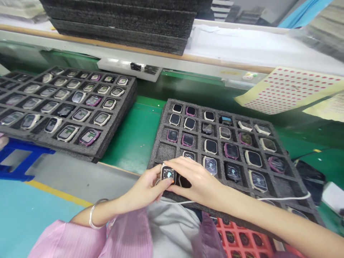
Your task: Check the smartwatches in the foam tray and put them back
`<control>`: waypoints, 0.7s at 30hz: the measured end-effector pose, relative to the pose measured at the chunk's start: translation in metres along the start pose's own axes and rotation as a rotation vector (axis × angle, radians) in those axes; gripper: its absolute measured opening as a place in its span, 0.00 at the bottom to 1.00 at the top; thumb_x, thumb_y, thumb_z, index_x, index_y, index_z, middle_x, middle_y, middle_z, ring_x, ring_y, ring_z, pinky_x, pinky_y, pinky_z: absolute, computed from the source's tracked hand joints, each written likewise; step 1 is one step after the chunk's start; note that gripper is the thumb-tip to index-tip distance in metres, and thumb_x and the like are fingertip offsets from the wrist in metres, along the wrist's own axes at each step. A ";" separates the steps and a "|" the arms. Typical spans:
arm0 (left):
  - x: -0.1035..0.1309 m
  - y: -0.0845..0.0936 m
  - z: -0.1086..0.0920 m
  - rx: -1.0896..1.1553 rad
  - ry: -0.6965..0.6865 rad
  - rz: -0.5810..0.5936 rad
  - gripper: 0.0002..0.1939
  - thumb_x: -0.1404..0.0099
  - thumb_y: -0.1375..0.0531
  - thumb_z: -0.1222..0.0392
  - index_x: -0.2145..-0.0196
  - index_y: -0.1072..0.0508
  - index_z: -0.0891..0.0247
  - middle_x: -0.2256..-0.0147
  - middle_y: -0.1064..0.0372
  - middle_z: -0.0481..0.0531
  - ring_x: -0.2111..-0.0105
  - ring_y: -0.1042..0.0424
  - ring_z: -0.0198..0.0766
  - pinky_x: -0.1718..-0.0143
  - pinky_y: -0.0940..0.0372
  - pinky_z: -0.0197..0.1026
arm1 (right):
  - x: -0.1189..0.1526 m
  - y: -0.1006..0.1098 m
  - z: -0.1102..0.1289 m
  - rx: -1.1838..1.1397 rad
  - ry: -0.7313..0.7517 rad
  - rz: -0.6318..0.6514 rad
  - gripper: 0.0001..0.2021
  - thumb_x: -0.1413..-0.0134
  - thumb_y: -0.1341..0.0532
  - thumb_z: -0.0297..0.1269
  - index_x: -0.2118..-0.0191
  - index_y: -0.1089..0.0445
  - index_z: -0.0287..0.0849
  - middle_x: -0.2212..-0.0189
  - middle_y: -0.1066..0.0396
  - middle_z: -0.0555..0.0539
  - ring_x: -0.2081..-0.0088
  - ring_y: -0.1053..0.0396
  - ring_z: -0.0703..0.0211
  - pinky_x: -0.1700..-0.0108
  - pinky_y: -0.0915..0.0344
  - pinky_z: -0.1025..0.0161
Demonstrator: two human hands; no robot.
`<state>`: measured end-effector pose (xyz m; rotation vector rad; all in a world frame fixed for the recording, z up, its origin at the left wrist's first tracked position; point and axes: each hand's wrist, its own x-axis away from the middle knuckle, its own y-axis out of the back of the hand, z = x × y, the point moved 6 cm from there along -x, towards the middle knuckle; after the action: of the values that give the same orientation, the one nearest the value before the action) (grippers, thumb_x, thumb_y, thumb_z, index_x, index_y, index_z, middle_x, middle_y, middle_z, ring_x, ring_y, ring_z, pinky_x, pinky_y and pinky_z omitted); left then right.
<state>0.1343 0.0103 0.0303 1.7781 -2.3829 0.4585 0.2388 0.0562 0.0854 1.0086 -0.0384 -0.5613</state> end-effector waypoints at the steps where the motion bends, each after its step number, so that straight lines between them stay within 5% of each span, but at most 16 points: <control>1: 0.000 0.000 0.000 -0.008 -0.004 -0.006 0.13 0.32 0.45 0.51 0.58 0.34 0.65 0.84 0.45 0.38 0.87 0.49 0.26 0.84 0.51 0.31 | -0.001 0.002 0.001 -0.006 0.005 0.003 0.20 0.46 0.35 0.34 0.48 0.34 0.37 0.57 0.28 0.38 0.54 0.31 0.48 0.52 0.32 0.50; 5: 0.006 0.003 -0.001 -0.004 -0.076 -0.003 0.16 0.35 0.41 0.52 0.54 0.36 0.63 0.73 0.39 0.44 0.78 0.43 0.28 0.77 0.45 0.32 | -0.011 0.019 -0.001 -0.134 0.023 -0.025 0.17 0.46 0.35 0.34 0.51 0.31 0.40 0.56 0.29 0.41 0.55 0.31 0.52 0.51 0.32 0.54; 8: 0.017 0.000 -0.001 0.009 -0.075 0.121 0.23 0.41 0.35 0.55 0.51 0.38 0.61 0.61 0.37 0.49 0.72 0.42 0.30 0.72 0.43 0.33 | -0.022 0.033 -0.022 -0.174 -0.063 -0.142 0.19 0.48 0.33 0.38 0.50 0.31 0.41 0.58 0.31 0.43 0.56 0.30 0.53 0.53 0.32 0.55; 13: 0.039 -0.002 0.011 -0.043 0.050 0.269 0.21 0.38 0.37 0.55 0.49 0.37 0.59 0.59 0.34 0.51 0.72 0.43 0.31 0.71 0.43 0.35 | -0.033 0.012 -0.045 0.115 -0.148 -0.032 0.18 0.47 0.35 0.37 0.51 0.30 0.37 0.58 0.32 0.40 0.56 0.33 0.48 0.53 0.34 0.49; 18: 0.058 0.006 0.020 0.057 0.035 0.221 0.18 0.39 0.37 0.52 0.53 0.33 0.59 0.60 0.31 0.54 0.68 0.37 0.36 0.66 0.40 0.39 | -0.030 0.002 -0.006 0.347 -0.108 0.010 0.15 0.42 0.40 0.35 0.51 0.32 0.32 0.56 0.33 0.35 0.55 0.37 0.45 0.54 0.36 0.48; 21: 0.069 0.010 0.025 0.053 0.056 0.099 0.26 0.45 0.35 0.44 0.51 0.31 0.56 0.64 0.28 0.53 0.69 0.33 0.41 0.66 0.37 0.44 | -0.023 -0.015 0.024 0.490 -0.066 0.215 0.10 0.41 0.41 0.38 0.62 0.29 0.34 0.65 0.32 0.37 0.62 0.36 0.46 0.62 0.36 0.51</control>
<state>0.1068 -0.0580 0.0245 1.6510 -2.4502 0.5806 0.2055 0.0416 0.0917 1.4402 -0.3531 -0.3932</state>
